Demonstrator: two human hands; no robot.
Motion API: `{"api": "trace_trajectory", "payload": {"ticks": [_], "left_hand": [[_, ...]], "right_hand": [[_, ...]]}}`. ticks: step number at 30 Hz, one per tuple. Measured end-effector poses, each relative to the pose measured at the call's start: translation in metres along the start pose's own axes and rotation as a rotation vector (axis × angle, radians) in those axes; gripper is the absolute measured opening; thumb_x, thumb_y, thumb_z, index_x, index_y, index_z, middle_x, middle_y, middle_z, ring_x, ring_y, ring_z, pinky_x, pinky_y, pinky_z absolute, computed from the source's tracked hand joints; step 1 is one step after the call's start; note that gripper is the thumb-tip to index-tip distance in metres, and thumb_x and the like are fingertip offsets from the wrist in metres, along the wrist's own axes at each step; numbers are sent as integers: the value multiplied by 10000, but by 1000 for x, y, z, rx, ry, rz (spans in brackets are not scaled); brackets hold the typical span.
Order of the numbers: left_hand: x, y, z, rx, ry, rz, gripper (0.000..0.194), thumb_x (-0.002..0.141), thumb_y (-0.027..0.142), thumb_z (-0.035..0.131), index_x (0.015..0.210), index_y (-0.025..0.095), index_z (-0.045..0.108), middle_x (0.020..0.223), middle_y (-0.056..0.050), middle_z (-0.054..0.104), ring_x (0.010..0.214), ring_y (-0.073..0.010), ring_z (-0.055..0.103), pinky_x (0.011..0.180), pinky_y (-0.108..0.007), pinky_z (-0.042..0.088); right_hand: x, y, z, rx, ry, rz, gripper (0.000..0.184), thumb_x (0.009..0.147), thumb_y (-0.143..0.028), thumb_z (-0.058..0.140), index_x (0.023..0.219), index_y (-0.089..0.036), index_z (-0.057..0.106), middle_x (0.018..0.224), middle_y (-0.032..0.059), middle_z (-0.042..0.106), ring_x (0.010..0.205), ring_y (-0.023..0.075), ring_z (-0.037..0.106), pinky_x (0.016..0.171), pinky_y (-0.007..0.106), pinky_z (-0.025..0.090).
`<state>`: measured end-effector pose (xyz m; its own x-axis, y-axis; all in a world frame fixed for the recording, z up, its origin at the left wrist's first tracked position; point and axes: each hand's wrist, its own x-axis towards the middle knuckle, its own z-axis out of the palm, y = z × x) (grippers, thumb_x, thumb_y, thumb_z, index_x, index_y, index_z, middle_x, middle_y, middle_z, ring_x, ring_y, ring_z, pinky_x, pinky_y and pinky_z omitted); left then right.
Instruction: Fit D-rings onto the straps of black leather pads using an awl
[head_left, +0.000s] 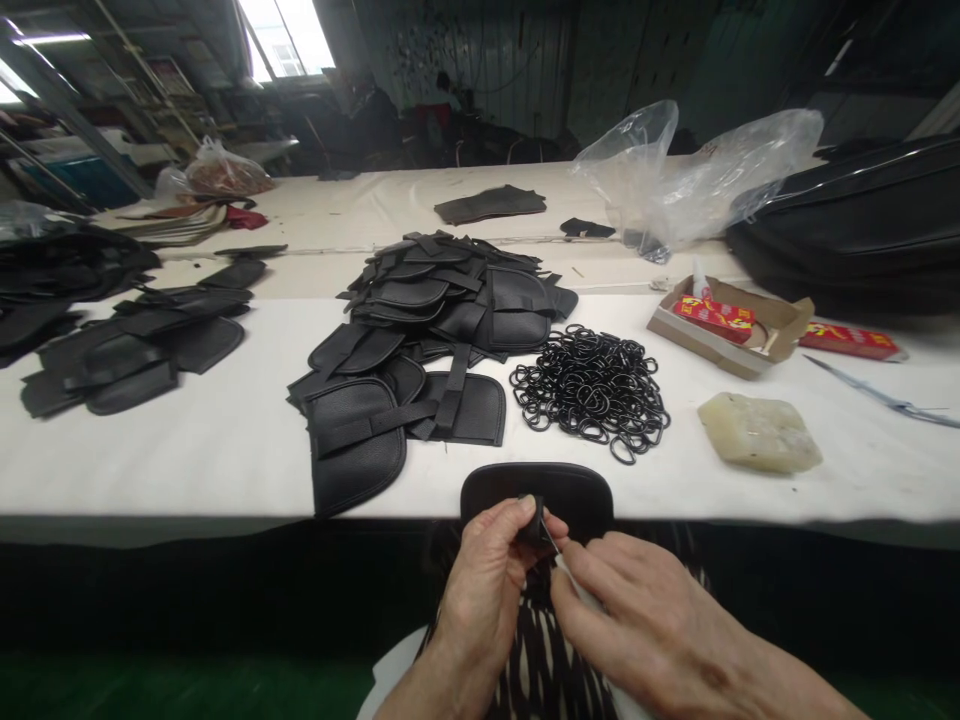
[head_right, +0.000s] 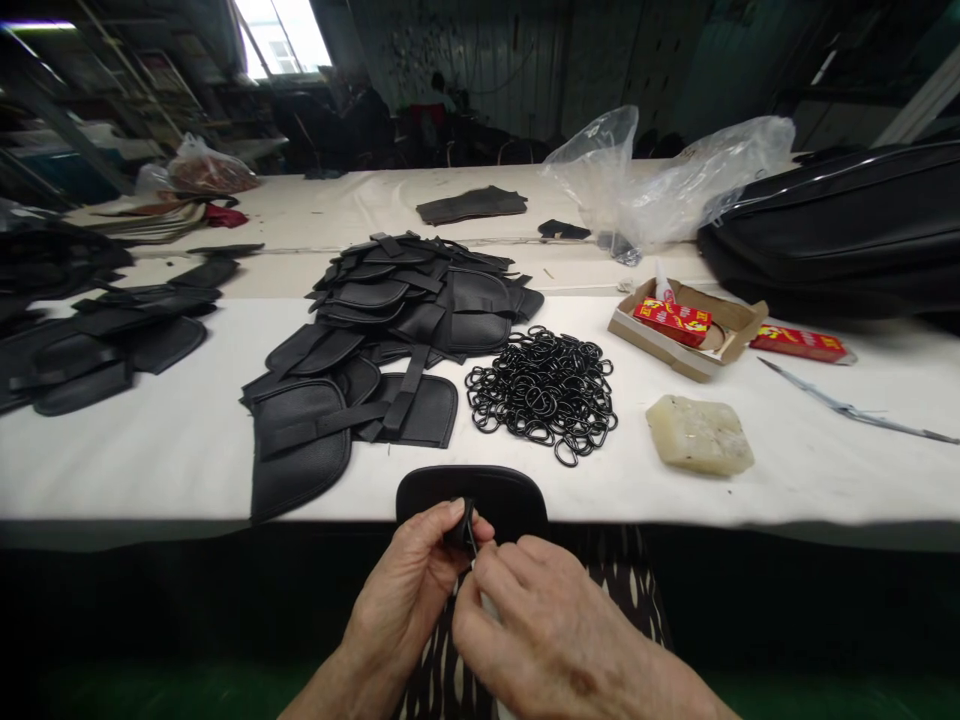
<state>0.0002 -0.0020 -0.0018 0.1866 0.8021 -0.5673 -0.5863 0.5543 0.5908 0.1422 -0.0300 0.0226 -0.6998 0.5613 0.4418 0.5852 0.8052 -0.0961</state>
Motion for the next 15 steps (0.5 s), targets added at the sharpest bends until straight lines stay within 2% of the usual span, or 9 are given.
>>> {"api": "trace_trajectory", "payload": {"ticks": [6, 11, 13, 15], "left_hand": [[2, -1, 0, 0, 20, 33, 160, 715, 227, 680, 610, 108, 667, 579, -44, 664, 564, -136, 605, 628, -258, 486], [2, -2, -2, -9, -15, 52, 185, 751, 230, 652, 618, 105, 671, 585, -46, 666, 571, -130, 606, 628, -250, 488], [2, -3, -3, -18, -39, 53, 186, 755, 232, 651, 621, 105, 672, 589, -43, 664, 575, -129, 605, 631, -251, 487], [2, -3, -3, -19, -57, 52, 188, 755, 240, 654, 626, 104, 675, 595, -42, 661, 575, -127, 600, 631, -250, 485]], "right_hand": [[2, -10, -15, -11, 55, -15, 362, 855, -6, 319, 727, -160, 620, 536, 15, 530, 441, 127, 458, 413, 264, 368], [-10, -5, -35, 40, -32, 112, 219, 861, -87, 416, 780, -189, 593, 591, 14, 577, 458, 127, 534, 410, 236, 438], [-16, -4, -36, 93, 35, 162, 176, 851, -96, 443, 834, -194, 588, 654, 24, 625, 496, 125, 582, 443, 210, 477], [-19, -6, -30, 199, 158, 264, 170, 827, -84, 492, 918, -197, 581, 746, 37, 657, 587, 134, 635, 530, 192, 518]]}}
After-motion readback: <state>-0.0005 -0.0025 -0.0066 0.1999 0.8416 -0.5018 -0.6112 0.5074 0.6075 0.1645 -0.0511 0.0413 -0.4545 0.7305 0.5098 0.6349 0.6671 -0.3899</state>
